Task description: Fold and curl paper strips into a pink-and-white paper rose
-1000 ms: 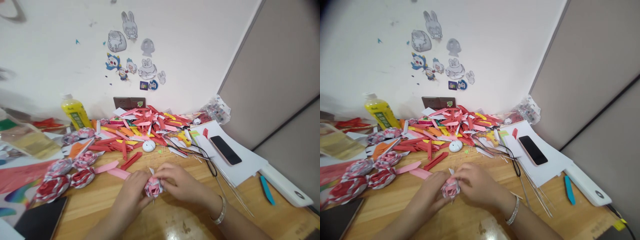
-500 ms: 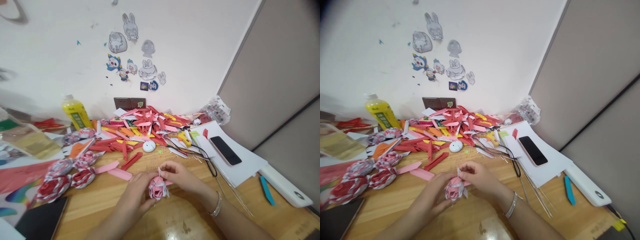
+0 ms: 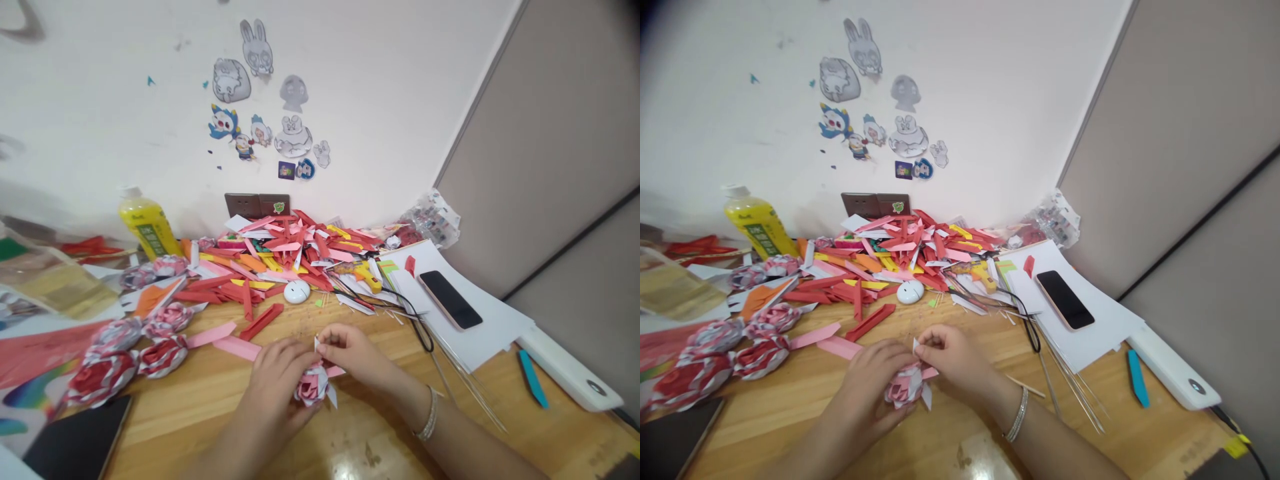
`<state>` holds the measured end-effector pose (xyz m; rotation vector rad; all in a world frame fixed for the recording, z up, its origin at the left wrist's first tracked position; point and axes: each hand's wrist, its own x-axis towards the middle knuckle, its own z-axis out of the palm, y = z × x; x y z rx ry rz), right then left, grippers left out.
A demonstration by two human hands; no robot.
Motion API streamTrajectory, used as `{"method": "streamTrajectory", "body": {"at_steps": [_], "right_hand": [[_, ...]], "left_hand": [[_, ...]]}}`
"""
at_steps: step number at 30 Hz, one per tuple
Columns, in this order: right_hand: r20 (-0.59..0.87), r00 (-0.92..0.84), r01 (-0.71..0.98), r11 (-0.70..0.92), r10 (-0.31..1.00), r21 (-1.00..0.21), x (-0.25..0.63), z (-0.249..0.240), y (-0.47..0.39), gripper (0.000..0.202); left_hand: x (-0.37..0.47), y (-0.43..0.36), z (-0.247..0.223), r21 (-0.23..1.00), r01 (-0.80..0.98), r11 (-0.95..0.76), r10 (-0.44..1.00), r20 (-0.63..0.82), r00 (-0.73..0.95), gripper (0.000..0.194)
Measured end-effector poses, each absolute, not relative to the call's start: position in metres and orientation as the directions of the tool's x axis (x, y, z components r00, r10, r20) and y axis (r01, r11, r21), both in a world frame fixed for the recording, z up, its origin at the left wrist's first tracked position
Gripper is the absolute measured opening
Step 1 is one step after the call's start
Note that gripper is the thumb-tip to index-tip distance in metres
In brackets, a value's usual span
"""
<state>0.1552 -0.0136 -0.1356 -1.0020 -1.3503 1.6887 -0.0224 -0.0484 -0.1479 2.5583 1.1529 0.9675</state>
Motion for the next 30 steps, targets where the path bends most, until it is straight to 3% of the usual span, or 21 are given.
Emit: {"method": "streamTrajectory", "body": {"at_steps": [14,21,27,30], "right_hand": [[-0.128,-0.292,-0.063,-0.153,0.948,-0.986,0.147,-0.141,-0.013,0.042],[-0.104,-0.261,-0.011,-0.11,0.96,-0.994,0.143,-0.147,-0.016,0.035],[-0.152,-0.287,0.009,-0.156,0.946,-0.988,0.143,-0.147,-0.017,0.035],[-0.148,-0.265,0.023,-0.148,0.953,-0.989,0.142,-0.148,-0.017,0.035]], "left_hand": [[-0.02,-0.052,-0.145,0.325,0.641,-0.695,0.674,0.605,0.424,0.026],[-0.019,-0.056,-0.144,0.291,0.69,-0.663,0.714,0.524,0.465,0.038],[-0.017,-0.056,-0.139,0.332,0.671,-0.663,0.728,0.497,0.473,0.027],[-0.017,-0.058,-0.137,0.334,0.68,-0.652,0.739,0.478,0.474,0.032]]}}
